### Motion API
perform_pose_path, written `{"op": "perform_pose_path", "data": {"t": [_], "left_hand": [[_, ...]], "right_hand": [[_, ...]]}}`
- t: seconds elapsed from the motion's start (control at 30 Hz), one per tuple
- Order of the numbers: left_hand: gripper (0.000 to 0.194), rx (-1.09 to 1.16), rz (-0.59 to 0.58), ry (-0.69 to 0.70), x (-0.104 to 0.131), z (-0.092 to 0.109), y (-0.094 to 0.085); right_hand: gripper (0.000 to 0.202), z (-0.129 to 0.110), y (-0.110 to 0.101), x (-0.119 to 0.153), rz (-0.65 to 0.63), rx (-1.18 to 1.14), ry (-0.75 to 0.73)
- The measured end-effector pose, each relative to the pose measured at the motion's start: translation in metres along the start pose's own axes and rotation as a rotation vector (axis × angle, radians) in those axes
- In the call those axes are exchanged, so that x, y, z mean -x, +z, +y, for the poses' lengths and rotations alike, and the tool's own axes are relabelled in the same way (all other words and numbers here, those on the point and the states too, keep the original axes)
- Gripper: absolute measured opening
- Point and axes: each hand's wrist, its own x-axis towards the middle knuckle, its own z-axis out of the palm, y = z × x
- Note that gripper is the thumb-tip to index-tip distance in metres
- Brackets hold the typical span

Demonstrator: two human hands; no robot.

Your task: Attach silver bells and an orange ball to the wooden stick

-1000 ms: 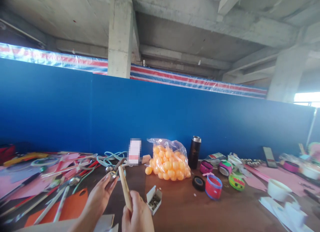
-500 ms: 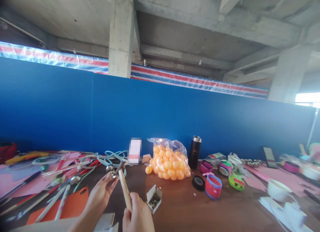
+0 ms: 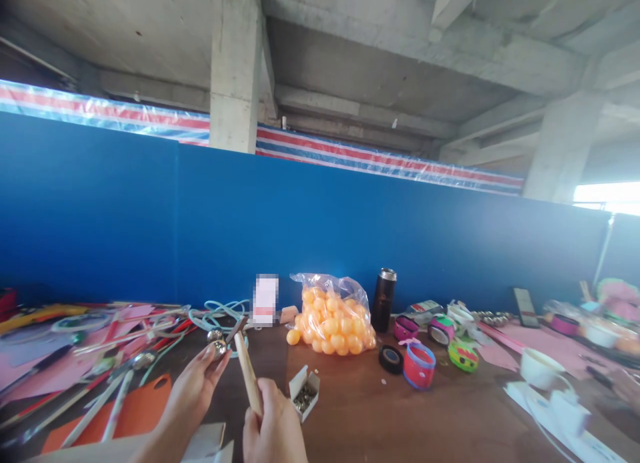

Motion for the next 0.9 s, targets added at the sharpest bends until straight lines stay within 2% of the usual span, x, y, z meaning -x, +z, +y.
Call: {"op": "perform_pose_path", "data": {"t": [0.13, 0.23, 0.37, 0.63, 0.9], "left_hand": [[0.015, 0.002, 0.024, 0.014, -0.0001, -0.0004, -0.0001], [0.015, -0.019, -0.02, -0.01, -0.0005, -0.001, -0.0014], [0.013, -0.002, -0.062, -0.001, -0.0018, -0.001, -0.0021], [0.016, -0.006, 0.037, 0.0, 0.0003, 0.0029, 0.0028], [0.014, -0.005, -0.006, -0.002, -0.0015, -0.0003, -0.0011]], "right_hand": [[0.037, 0.0001, 0.0004, 0.0003, 0.002, 0.002, -0.002], [0.037, -0.0006, -0.0008, 0.0016, -0.042, 0.027, -0.003], [0.035, -0.0052, -0.0061, 0.0011, 0.015, -0.016, 0.007], [0.037, -0.0066, -0.0027, -0.0022, 0.112, -0.107, -0.016], [0.04, -0.0078, -0.0024, 0.0013, -0.023, 0.006, -0.001]]}}
